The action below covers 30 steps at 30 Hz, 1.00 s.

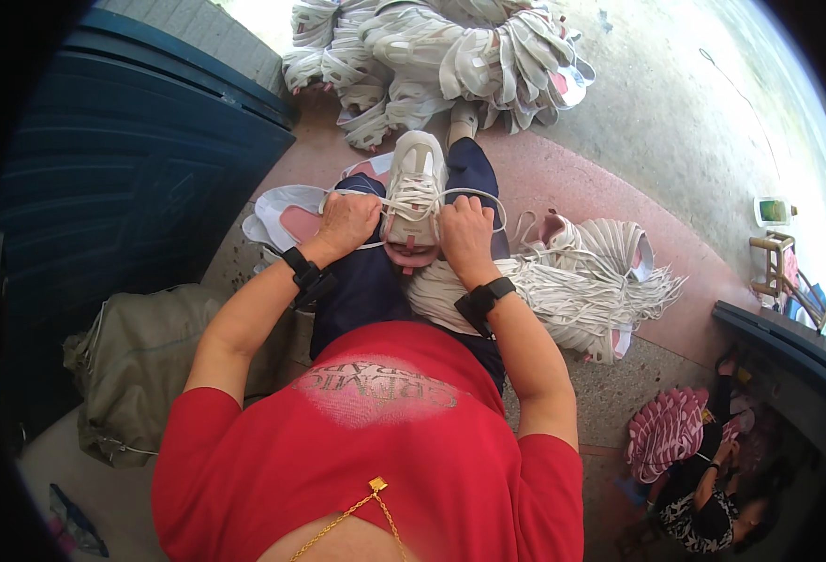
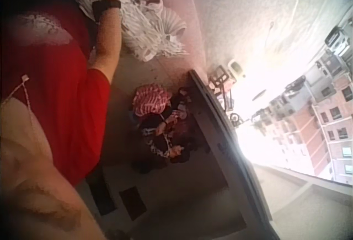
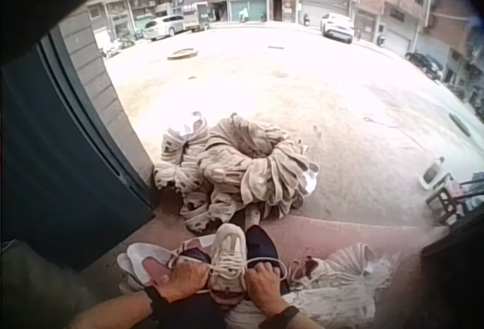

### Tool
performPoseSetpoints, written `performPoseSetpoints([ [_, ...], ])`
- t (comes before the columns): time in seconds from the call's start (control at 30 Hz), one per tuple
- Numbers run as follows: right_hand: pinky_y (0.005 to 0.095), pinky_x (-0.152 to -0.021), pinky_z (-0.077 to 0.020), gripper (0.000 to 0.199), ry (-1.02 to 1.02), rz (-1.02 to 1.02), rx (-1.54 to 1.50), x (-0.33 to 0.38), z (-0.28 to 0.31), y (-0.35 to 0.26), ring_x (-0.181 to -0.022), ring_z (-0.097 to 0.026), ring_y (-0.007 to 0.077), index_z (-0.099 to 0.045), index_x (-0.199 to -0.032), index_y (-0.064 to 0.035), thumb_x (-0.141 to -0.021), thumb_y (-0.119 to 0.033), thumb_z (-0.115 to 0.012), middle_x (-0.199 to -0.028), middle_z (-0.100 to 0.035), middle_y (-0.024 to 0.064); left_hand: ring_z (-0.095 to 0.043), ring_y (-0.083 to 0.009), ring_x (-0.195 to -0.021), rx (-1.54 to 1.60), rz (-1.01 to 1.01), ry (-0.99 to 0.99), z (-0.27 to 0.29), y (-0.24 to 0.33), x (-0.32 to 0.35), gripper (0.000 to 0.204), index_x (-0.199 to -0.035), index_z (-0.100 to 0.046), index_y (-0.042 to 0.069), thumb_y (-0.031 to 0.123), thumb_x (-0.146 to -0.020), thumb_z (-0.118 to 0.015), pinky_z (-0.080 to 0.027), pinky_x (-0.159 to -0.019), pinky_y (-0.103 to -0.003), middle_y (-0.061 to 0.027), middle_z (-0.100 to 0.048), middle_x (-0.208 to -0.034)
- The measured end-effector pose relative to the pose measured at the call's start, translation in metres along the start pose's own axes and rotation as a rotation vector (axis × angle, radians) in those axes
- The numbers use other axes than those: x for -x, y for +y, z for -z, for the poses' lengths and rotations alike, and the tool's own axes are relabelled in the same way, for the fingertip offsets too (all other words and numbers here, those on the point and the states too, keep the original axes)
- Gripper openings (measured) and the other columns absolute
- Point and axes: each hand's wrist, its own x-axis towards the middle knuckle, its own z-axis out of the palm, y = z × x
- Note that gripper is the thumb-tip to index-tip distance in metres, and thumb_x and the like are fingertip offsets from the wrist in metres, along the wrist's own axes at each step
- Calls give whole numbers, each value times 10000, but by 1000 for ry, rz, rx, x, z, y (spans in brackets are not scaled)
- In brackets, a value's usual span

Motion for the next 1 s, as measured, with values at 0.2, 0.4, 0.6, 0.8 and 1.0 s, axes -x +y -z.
performPoseSetpoints([
  [0.2,418,-728,-380,158,5,-6,2,-1,-2,-1,-850,-556,256,-649,-708,-104,-781,-238,-687,-799,-574,59,-661,-354,-721,96,126,103,-14,15,4,216,-807,-653,81,236,-917,-549,-409,-691,-486,-147,-680,-735],
  [0.4,420,-729,-380,163,11,-6,-14,-1,-2,-3,-847,-556,252,-653,-694,-102,-761,-242,-702,-795,-576,60,-665,-355,-720,111,203,203,-24,20,6,231,-803,-647,82,261,-915,-553,-401,-692,-482,-156,-677,-731],
  [0.6,420,-739,-384,151,2,-10,-49,1,-5,1,-854,-555,256,-657,-700,-103,-756,-236,-702,-803,-579,62,-662,-357,-716,-6,126,-109,-10,24,5,191,-815,-656,77,225,-899,-568,-402,-692,-494,-144,-677,-737],
  [0.8,419,-749,-387,161,-4,-7,-87,3,-2,3,-860,-556,258,-659,-703,-102,-758,-246,-704,-806,-581,65,-657,-312,-788,-122,-97,-197,11,19,-6,139,-783,-673,107,208,-846,-601,-405,-730,-461,-102,-685,-763],
  [1.0,422,-755,-389,167,-24,1,-80,3,-1,3,-864,-557,260,-665,-710,-101,-765,-254,-703,-805,-584,68,-660,-291,-841,-359,-340,-220,10,28,-29,119,-780,-702,125,221,-804,-635,-417,-750,-435,-95,-703,-800],
])
